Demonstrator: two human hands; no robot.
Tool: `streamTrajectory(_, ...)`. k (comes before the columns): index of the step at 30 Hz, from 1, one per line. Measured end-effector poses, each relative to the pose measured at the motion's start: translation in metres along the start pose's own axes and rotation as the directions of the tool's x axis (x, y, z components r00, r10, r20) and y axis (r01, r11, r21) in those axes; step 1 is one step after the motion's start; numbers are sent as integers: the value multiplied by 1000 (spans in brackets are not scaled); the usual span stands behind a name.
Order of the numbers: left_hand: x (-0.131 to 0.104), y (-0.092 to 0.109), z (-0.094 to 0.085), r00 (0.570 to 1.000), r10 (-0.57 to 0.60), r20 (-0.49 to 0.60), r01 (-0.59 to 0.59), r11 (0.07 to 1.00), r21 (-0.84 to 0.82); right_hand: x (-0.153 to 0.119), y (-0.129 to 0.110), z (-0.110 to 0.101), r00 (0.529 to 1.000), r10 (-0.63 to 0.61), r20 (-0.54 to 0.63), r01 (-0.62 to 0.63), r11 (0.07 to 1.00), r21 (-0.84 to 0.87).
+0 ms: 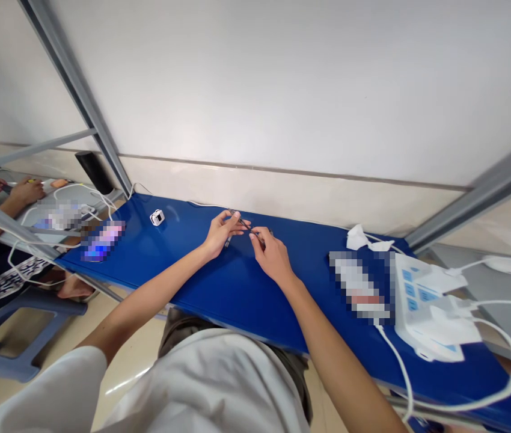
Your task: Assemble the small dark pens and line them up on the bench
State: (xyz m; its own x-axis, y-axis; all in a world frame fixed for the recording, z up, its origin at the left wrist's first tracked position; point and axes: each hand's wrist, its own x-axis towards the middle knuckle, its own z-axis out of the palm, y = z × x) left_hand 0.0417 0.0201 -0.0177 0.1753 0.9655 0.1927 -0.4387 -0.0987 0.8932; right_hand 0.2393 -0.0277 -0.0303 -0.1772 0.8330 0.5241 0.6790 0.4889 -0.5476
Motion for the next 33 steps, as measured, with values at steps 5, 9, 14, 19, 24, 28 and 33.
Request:
streamTrajectory(5,-2,1,1,999,-1,49,-1,1000,31,0,0,1,1000,-11,-8,11,1000,-3)
streamTrajectory(9,-4,0,1,995,-26,96,19,997,76,-1,1,1,1000,-5,-14,5,1000,-6)
streamTrajectory(14,-3,-2,-1,998,-5,67,-2,993,115,-1,-2,-1,1000,-4,-8,4,1000,23)
streamTrajectory(19,-5,-2,1,995,-13,95,2,993,120,-1,-5,-3,1000,-13,-4,13,1000,29)
streamTrajectory(24,-8,-1,2,993,-9,119,-4,994,108,-2,-2,-1,1000,1,-29,0,1000,29)
streamTrajectory(28,-8,0,2,987,4,160,-23,993,114,-2,-2,-1,999,17,-31,-16,998,54)
streamTrajectory(33,-7,-2,0,982,12,190,-34,993,110,-1,-4,-4,999,-28,-27,28,999,21)
